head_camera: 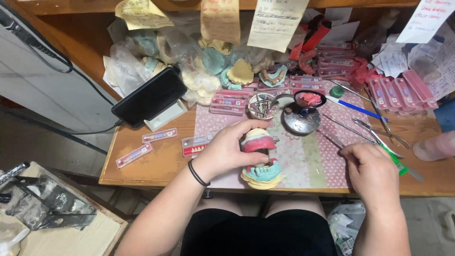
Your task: Using a carving tool to apply and shape material on a dental prosthetic model at a laboratory bench.
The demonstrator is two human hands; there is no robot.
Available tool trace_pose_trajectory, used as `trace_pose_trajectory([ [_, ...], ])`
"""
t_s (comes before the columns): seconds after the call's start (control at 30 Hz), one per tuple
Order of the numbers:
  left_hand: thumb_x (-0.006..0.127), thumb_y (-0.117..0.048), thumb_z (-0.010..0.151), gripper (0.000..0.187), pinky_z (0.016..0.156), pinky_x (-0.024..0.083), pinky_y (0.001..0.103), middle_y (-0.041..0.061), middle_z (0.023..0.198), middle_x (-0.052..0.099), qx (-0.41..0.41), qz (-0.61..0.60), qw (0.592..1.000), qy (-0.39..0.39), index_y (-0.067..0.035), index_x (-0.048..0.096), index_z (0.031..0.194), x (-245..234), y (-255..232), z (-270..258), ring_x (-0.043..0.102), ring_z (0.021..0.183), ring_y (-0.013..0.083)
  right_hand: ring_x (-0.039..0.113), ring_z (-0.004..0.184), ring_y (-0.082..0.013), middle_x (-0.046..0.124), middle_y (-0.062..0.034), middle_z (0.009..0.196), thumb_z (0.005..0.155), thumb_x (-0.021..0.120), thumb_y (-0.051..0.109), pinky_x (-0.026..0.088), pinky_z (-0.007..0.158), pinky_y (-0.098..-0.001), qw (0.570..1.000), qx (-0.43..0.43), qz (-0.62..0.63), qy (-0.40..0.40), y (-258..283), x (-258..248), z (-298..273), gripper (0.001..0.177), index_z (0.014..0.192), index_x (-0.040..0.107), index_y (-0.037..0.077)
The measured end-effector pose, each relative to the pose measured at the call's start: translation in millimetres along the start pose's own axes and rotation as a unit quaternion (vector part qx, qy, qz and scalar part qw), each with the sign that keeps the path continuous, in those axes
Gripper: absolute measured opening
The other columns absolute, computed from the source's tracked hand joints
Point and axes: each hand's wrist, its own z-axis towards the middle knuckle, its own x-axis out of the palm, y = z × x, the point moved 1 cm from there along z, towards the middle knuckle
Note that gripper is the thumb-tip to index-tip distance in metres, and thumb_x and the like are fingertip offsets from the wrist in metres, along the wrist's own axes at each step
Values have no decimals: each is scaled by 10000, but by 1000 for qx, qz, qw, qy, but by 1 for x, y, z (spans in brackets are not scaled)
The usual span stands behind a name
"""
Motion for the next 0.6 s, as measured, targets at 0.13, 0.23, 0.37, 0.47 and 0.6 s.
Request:
trace_pose_trajectory([
  [0.13,851,-399,754,681,983,535,369,35,1331,709,2,-8,1000,21,-226,615,1369,4,11,9,685,1164,215,658,1100,-229,696,1,1102,1002,616,36,520,838,-414,997,39,59,-11,5,-14,1,425,1315,773,278],
  [0.23,837,-362,768,564,958,497,334,17,1230,702,12,2,1000,28,-214,662,1284,8,15,14,646,1105,197,699,1119,-155,765,21,1250,933,745,280,540,994,-352,991,35,128,-17,19,-29,8,387,1314,753,212],
  [0.37,802,-222,776,449,894,539,319,-15,1134,704,-13,-37,999,23,-219,619,1186,17,17,15,686,998,163,755,1082,-164,769,-70,1143,872,776,156,589,934,-266,918,55,393,7,51,-18,13,322,1150,642,65],
  [0.47,830,-202,749,474,940,536,376,35,1084,727,-8,-44,998,-39,-211,656,1190,27,31,13,703,1032,227,743,853,-206,742,-178,906,928,752,33,626,803,-297,832,37,536,-137,61,14,16,153,1052,706,-44],
  [0.6,871,-162,708,527,987,533,390,59,1026,738,-24,-107,985,-136,-192,716,1212,38,43,9,694,1045,216,724,771,-163,731,-143,900,1043,607,50,636,669,-268,754,162,617,-158,85,17,40,167,1141,714,-32],
])
